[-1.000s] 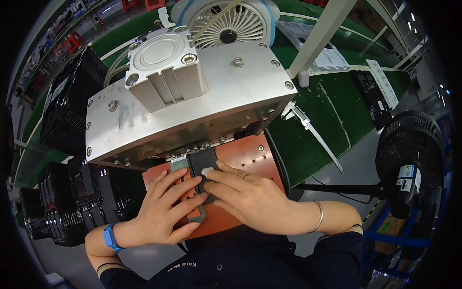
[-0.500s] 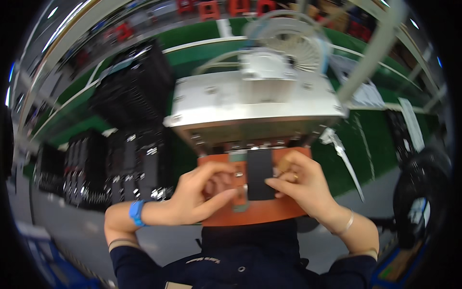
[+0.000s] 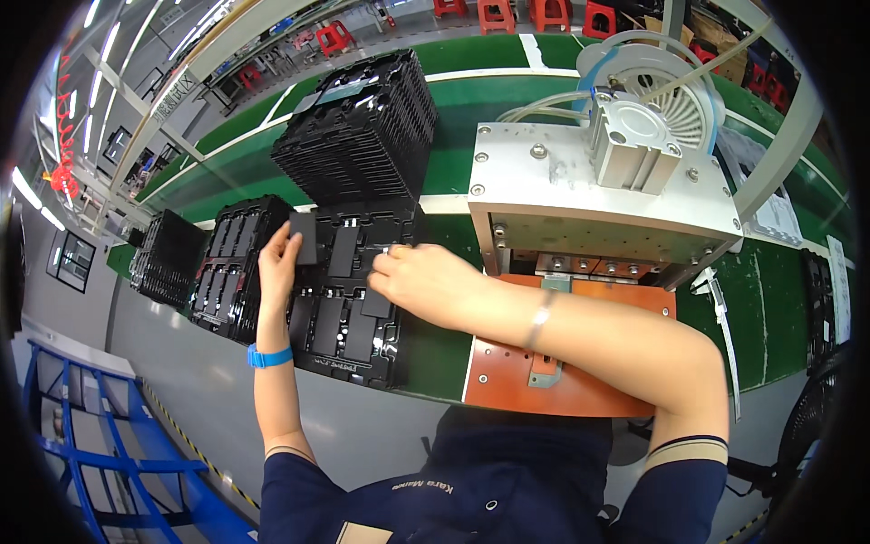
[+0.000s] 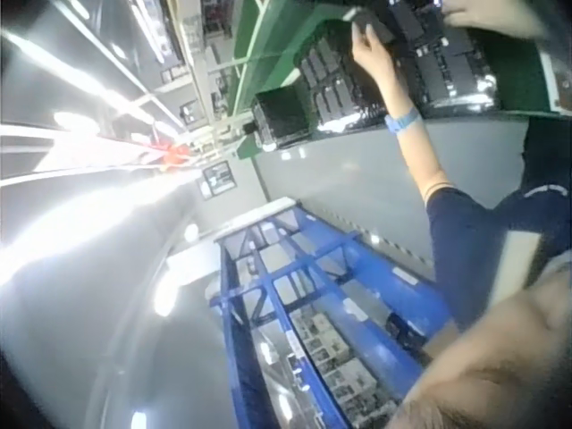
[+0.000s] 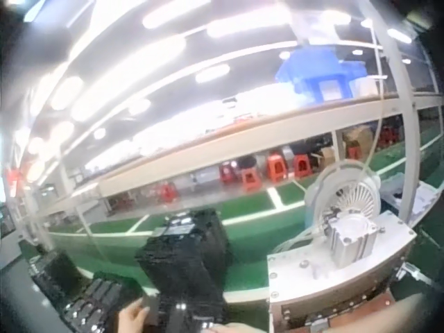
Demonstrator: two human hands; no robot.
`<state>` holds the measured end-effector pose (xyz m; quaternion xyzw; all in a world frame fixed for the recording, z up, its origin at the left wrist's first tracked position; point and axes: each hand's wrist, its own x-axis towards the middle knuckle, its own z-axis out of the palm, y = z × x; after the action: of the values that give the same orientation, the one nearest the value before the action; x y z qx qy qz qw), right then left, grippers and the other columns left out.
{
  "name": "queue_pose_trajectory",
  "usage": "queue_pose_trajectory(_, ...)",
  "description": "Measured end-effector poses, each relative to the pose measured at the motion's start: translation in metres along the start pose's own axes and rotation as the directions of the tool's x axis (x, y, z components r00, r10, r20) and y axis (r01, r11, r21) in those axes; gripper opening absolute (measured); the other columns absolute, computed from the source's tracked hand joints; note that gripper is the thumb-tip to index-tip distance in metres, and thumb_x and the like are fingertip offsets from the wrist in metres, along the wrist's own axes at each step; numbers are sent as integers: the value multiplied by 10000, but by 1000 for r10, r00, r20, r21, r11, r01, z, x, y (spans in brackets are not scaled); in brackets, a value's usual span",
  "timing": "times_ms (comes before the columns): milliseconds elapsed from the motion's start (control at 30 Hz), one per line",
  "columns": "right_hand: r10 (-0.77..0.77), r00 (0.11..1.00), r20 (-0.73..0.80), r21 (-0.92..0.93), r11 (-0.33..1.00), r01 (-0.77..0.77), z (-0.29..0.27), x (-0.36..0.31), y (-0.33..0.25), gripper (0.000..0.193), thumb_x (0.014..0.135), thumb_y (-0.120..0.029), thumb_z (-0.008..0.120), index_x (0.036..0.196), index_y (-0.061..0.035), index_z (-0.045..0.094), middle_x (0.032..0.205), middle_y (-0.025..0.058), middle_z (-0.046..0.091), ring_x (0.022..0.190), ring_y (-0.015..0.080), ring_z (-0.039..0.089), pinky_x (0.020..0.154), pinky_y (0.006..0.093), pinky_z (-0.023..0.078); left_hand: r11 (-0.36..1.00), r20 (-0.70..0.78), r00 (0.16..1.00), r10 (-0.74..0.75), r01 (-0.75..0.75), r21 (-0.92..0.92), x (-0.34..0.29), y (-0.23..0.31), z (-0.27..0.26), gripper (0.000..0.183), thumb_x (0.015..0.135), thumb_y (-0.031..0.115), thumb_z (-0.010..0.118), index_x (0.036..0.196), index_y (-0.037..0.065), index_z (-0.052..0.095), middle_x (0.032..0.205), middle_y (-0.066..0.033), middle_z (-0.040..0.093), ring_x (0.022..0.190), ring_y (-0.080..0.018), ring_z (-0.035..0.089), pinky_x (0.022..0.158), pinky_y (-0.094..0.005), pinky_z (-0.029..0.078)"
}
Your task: The person places small black rectangular components into a metal jig on a workbench. They press each component into place and then move it to a stack of similar items. The person repeats this process for multiple units, handling them one at a time.
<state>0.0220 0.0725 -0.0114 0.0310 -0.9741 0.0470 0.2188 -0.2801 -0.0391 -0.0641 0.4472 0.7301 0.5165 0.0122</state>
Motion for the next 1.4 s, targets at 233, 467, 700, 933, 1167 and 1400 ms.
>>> queue_pose_trajectory(233, -222, 969, 109, -367, 897, 247, 40, 26, 5, 174, 821, -185, 593, 902, -62, 686, 872, 43, 672, 967, 201, 599, 891, 408, 478, 818, 207, 978, 23, -137, 559, -20, 34, 11, 486, 863, 267, 671, 1300, 81, 568, 1350, -197, 454, 1239, -371, 398, 1035, -443, 355)
queue_pose_trajectory(467, -115, 986, 119, -409, 900, 154, -7, 5, -6, 167, 791, -163, 582, 862, -35, 661, 827, 44, 656, 948, 203, 584, 1012, 418, 400, 743, 411, 893, -185, -147, 653, -22, 27, 14, 697, 896, 556, 535, 1477, 225, 339, 1570, -197, 137, 1427, -461, 96, 1068, -667, 189)
queue_pose_trajectory(700, 141, 970, -196, -348, 915, -203, -113, -157, -45, 320, 736, -125, 607, 1049, -102, 668, 1015, 30, 582, 822, 139, 587, 690, 267, 488, 752, 251, 962, 104, -242, 613, -22, 55, 2, 561, 961, 385, 519, 1447, 133, 396, 1548, -230, 183, 1424, -439, 142, 1149, -511, 141)
queue_pose_trajectory(933, 594, 779, -201, -133, 771, -623, -99, -209, -78, 331, 723, -22, 617, 1052, -43, 649, 1051, 84, 607, 862, 223, 614, 756, 318, 529, 680, 419, 715, 560, -685, 261, -52, 206, 53, 600, 850, 370, 642, 1353, 71, 511, 1490, -189, 334, 1379, -407, 289, 1113, -544, 194)
queue_pose_trajectory(1167, 591, 778, -212, 22, 799, -601, -101, -184, -53, 263, 725, 8, 650, 983, -42, 658, 971, 67, 624, 860, 234, 579, 732, 334, 513, 527, 751, 55, 658, -746, -407, -131, 242, 105, 694, 805, 540, 634, 1327, 99, 515, 1383, -160, 454, 1289, -312, 436, 1071, -564, 238)
queue_pose_trajectory(1400, 556, 803, -213, -87, 808, -582, -89, -189, -42, 241, 740, -60, 653, 979, -32, 656, 1004, 84, 606, 948, 256, 554, 851, 371, 487, 522, 734, -25, 679, -687, -506, -142, 237, 125, 698, 829, 582, 595, 1346, 122, 508, 1399, -154, 453, 1297, -294, 430, 1067, -576, 260)
